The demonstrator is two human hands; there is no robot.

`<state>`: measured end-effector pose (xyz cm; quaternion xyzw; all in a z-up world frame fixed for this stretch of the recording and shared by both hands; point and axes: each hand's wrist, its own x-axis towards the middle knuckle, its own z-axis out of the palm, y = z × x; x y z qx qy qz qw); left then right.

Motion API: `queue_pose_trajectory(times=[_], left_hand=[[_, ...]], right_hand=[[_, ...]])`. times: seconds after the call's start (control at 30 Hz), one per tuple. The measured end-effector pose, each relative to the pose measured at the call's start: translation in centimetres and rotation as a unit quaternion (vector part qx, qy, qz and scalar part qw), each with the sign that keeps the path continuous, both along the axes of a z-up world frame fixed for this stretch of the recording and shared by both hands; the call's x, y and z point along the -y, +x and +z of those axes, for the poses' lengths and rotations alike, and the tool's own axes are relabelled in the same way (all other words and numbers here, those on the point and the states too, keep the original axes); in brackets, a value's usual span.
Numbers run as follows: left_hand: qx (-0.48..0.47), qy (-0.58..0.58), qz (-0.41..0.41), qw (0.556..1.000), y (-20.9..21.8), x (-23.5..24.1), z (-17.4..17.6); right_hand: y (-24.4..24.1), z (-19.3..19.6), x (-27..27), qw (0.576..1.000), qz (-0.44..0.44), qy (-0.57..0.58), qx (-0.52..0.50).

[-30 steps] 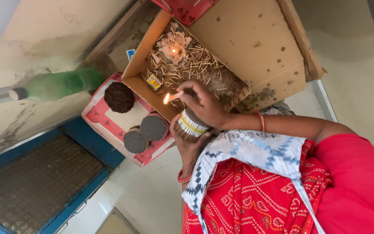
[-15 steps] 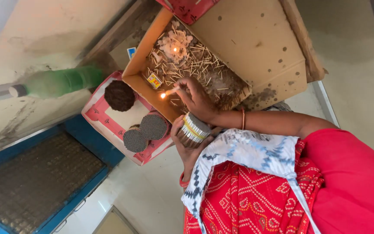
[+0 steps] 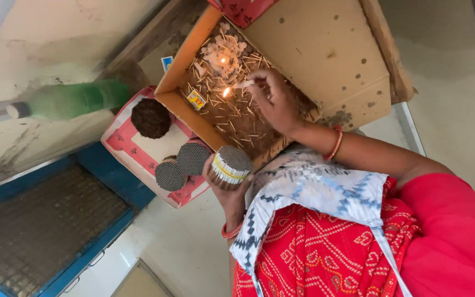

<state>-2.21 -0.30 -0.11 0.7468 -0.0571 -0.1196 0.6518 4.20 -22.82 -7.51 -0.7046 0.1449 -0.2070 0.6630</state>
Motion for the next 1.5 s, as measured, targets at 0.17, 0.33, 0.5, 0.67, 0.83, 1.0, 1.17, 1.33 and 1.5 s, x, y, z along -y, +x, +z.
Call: queue_pose_trajectory(times=[0.17, 0.33, 0.5, 0.67, 0.83, 1.0, 1.17, 1.33, 1.5], left_hand=[[-0.097, -0.006, 0.086, 0.991, 1.0, 0.0, -0.1], [-0.12, -0.053, 0.067, 0.989, 1.3, 0.0, 0.2], [-0.123, -0.078, 0.07, 0.987, 1.3, -0.4, -0.4], [-0.135, -0.066, 0.045, 0.988, 1.4, -0.1, 0.2], [-0.136, -0.031, 0.039, 0.99, 1.5, 0.4, 0.5], [-0.104, -0.054, 0.013, 0.993, 1.5, 0.3, 0.4], [-0.116, -0.061, 0.023, 0.991, 1.5, 0.5, 0.5], [-0.102, -0.075, -0.006, 0.992, 1.3, 0.4, 0.0], [-0.102, -0.069, -0.004, 0.992, 1.4, 0.1, 0.1]], right_hand=[[-1.6, 3.5, 3.5, 1.0, -0.017, 0.001, -0.019], [-2.7, 4.5, 4.0, 0.991, 0.06, 0.085, -0.087], [-4.0, 4.4, 2.1, 0.954, 0.223, 0.157, -0.121], [-3.3, 5.1, 1.1, 0.935, 0.28, 0.173, -0.133], [-1.5, 3.1, 0.3, 0.971, 0.221, 0.024, -0.093], [-1.9, 4.7, 1.0, 0.965, 0.233, 0.0, -0.121], [-2.6, 6.7, 1.6, 0.943, 0.282, 0.122, -0.126], [-1.3, 6.0, 1.9, 0.965, 0.234, -0.054, -0.105], [-1.9, 5.3, 1.7, 0.955, 0.26, -0.045, -0.138]])
